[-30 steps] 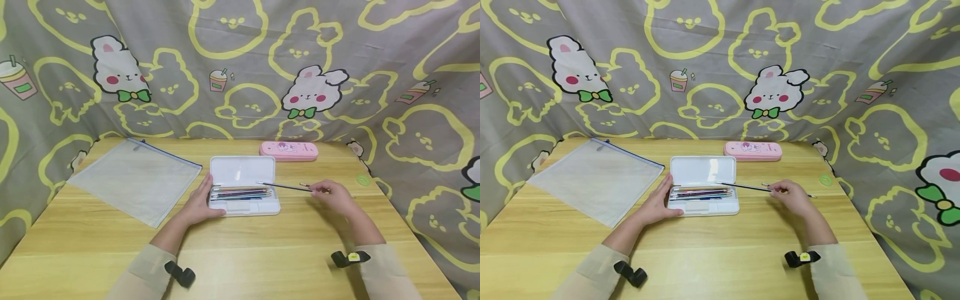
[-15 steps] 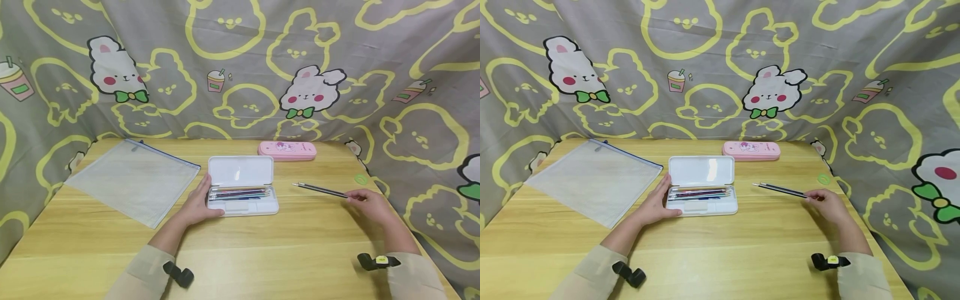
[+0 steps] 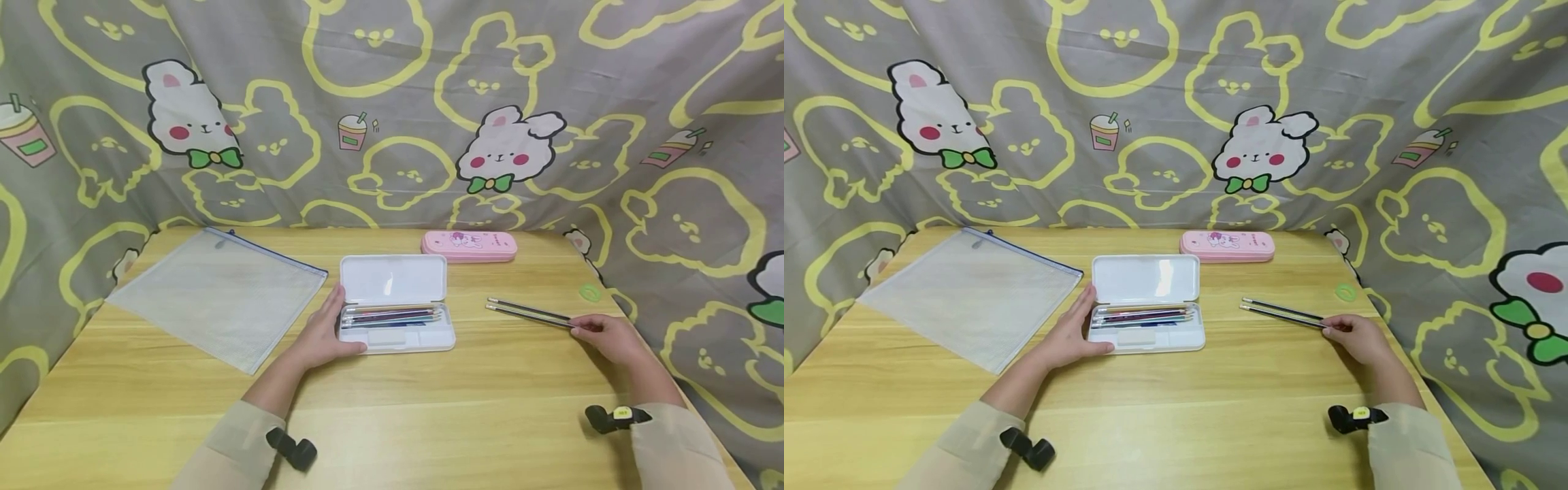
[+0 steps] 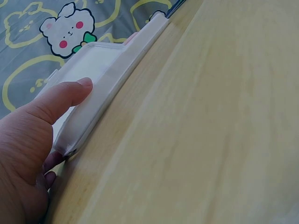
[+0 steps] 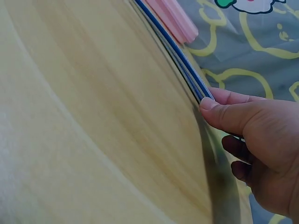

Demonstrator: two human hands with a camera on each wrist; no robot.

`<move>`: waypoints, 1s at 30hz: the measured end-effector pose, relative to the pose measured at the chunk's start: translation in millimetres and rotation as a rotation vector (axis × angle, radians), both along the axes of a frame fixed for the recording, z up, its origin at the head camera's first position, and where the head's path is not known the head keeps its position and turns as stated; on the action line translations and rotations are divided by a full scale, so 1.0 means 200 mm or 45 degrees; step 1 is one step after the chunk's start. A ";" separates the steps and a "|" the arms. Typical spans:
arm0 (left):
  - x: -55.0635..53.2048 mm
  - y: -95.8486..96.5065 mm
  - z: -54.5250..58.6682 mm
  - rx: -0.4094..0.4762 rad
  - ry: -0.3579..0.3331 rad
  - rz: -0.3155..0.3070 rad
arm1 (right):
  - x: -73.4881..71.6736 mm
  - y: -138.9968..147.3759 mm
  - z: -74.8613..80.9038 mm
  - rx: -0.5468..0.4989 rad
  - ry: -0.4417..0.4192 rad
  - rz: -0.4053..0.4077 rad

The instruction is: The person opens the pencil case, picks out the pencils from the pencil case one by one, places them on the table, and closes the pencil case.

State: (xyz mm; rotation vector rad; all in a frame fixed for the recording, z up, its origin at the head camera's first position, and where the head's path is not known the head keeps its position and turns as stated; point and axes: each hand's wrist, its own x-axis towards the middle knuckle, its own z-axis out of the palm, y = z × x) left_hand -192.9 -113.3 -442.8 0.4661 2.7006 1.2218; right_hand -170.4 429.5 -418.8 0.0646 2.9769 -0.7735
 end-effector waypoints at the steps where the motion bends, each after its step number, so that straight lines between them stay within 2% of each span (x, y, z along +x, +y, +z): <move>1: 0.00 0.00 0.00 0.000 0.003 0.000 | 0.00 0.00 0.00 0.009 0.002 0.005; 13: 0.01 0.00 0.01 0.007 0.003 0.004 | -0.03 0.01 -0.02 0.013 -0.042 0.018; 21: 0.01 0.00 0.00 0.007 0.008 0.000 | -0.02 0.00 -0.03 -0.024 -0.026 0.008; 25: 0.01 0.00 0.00 0.003 0.010 -0.001 | -0.02 -0.04 0.00 -0.064 -0.035 -0.014; 30: 0.00 0.00 0.00 0.013 -0.002 0.003 | -0.05 -0.18 0.03 -0.141 0.041 -0.013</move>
